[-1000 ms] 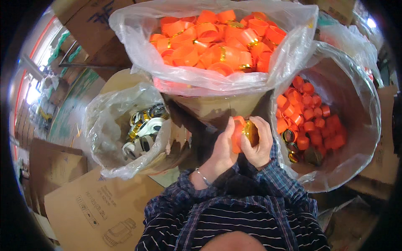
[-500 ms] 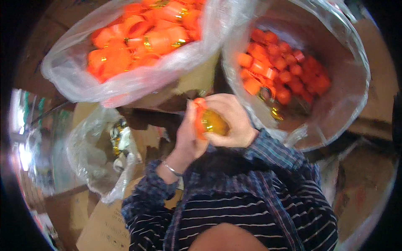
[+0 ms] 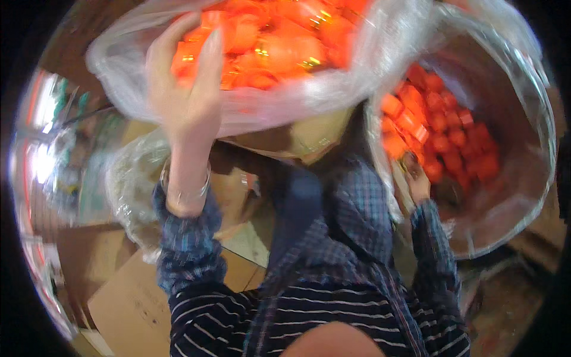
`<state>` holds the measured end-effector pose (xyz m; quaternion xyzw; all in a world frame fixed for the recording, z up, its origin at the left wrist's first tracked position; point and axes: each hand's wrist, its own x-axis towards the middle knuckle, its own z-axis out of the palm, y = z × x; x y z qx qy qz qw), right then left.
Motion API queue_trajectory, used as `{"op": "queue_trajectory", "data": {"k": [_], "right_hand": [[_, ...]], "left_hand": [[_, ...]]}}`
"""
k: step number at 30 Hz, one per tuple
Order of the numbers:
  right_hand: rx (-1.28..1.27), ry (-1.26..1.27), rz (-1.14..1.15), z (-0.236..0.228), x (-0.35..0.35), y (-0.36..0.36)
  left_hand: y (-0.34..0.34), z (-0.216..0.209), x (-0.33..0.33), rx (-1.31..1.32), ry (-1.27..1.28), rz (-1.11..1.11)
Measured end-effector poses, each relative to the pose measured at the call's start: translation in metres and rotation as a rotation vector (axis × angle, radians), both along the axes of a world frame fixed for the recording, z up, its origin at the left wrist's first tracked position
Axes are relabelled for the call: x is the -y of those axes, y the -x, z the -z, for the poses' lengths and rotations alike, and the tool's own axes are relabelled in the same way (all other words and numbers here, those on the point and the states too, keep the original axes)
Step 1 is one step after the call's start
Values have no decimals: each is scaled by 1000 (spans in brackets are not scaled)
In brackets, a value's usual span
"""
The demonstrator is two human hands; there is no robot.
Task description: The person sits on the floor and repeatedly picks orange plastic cups and gold metallic inserts from large bags, inserts the gold pieces into the cups, and places the assembled units into a bag. The person also wipes some cups with a cloth and handles gold inserts separately before continuing assembly.
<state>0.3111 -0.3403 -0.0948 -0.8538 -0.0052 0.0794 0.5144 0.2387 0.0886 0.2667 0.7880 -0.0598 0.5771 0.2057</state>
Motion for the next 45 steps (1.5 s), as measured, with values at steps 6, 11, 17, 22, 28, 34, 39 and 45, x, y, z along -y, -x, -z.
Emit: {"op": "queue_trajectory", "data": {"k": [6, 11, 17, 22, 28, 34, 39, 45], "right_hand": [[80, 543, -15, 62, -16, -37], [96, 719, -91, 87, -48, -91], [164, 588, -66, 113, -46, -117], [-161, 295, 354, 123, 30, -124], [-287, 730, 255, 125, 116, -75], [-176, 830, 161, 123, 113, -61], [-195, 893, 134, 115, 119, -53], [-279, 992, 100, 116, 136, -20]], "left_hand": [[80, 180, 118, -909, -123, 749], [96, 243, 138, -1153, 92, 656], [91, 248, 138, -1255, 323, 576], [87, 246, 139, -1240, 330, 579], [89, 248, 139, -1257, 314, 586], [98, 251, 140, -1235, 242, 525], [103, 256, 139, -1189, 239, 565], [110, 265, 137, -1033, 226, 588]]}}
